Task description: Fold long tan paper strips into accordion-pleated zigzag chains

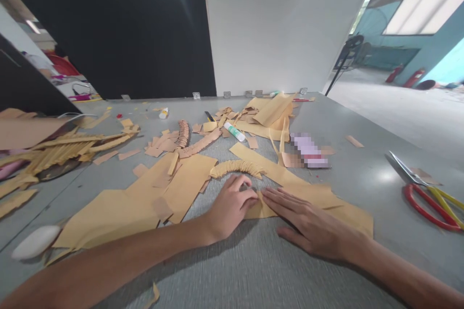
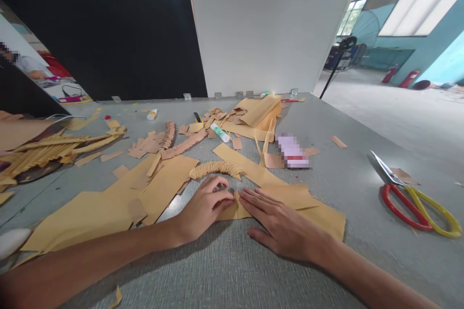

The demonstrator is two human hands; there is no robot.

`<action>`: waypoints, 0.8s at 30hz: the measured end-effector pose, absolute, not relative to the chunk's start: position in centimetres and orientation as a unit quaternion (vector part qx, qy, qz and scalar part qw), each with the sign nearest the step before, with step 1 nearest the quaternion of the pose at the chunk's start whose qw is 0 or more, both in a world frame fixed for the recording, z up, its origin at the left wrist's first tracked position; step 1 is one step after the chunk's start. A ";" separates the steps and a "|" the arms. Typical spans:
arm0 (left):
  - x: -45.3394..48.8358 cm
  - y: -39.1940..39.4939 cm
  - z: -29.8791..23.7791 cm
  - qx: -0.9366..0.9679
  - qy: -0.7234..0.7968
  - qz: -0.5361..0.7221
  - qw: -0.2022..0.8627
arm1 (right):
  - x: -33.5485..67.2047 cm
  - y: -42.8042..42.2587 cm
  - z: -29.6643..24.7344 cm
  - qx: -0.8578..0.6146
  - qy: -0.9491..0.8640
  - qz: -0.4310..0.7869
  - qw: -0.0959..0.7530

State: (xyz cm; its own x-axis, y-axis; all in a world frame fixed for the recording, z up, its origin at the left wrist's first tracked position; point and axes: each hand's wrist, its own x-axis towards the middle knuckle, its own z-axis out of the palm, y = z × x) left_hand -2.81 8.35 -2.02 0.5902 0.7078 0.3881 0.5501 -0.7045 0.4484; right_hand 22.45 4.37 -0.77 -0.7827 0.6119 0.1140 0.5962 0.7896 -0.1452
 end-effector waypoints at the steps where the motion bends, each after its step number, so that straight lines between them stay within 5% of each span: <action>1: -2.9 8.4 -2.0 0.887 0.344 0.278 0.129 | 22.6 4.4 -0.8 -0.319 -0.943 0.051 0.073; 12: -2.6 7.5 -1.8 0.924 0.267 0.229 0.152 | 21.6 3.3 -0.4 -0.312 -0.943 -0.079 0.087; 24: -2.6 7.9 -2.5 0.926 0.267 0.250 0.094 | 22.6 3.5 -1.2 -0.347 -0.931 0.091 0.068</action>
